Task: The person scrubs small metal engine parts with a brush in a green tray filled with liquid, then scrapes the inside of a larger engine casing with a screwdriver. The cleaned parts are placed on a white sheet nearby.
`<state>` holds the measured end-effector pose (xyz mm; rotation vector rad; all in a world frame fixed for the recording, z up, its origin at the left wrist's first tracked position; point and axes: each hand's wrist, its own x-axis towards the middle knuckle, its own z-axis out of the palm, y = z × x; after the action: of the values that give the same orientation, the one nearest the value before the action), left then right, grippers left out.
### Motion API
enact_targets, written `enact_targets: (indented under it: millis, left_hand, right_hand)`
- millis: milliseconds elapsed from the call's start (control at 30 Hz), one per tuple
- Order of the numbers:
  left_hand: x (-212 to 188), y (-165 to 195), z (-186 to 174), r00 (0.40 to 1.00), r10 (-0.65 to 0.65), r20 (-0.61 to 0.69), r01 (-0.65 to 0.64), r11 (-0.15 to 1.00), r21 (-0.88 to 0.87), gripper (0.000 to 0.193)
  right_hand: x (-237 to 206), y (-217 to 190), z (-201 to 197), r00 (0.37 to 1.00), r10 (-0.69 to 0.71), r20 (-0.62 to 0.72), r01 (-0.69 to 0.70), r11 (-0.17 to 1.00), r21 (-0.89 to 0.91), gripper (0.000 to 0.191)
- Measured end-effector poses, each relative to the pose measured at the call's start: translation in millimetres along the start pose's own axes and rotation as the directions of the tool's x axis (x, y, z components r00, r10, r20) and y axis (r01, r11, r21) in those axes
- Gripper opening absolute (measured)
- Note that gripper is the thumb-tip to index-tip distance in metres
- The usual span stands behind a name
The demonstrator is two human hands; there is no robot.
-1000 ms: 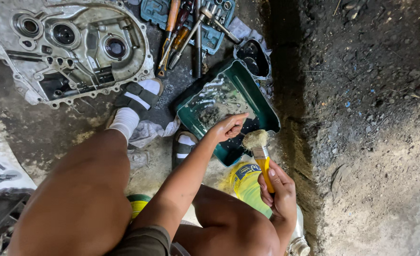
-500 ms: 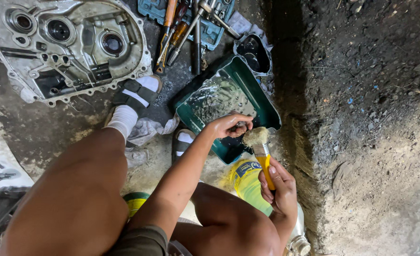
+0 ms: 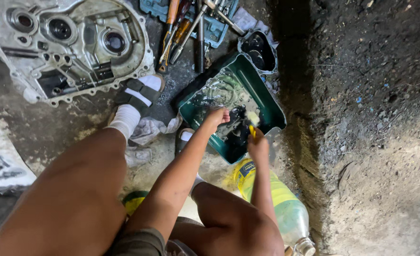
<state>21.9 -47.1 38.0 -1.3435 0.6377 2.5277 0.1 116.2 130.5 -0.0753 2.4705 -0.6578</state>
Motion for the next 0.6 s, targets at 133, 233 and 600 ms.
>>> enact_targets:
  millis: [133,233,600]
  left_hand:
    - [-7.1,9.0,-1.5,0.991,-0.091,0.101,0.099,0.992,-0.080,0.029]
    - [-9.1,17.9,-9.9,0.984,-0.021,0.175,0.057,0.977,-0.206,0.019]
    - [-10.6,17.5,-13.6,0.955,-0.113,0.274,0.191,0.942,-0.277,0.035]
  right_hand:
    - [18.2,-9.2,34.8,0.947,-0.309,-0.089,0.243,0.869,-0.432,0.030]
    - [26.9,-12.7,34.6,0.923,-0.375,-0.079,0.335,0.889,-0.312,0.020]
    - [-64.8,-46.7,-85.4,0.946,-0.012,0.323,-0.200,0.762,0.616,0.039]
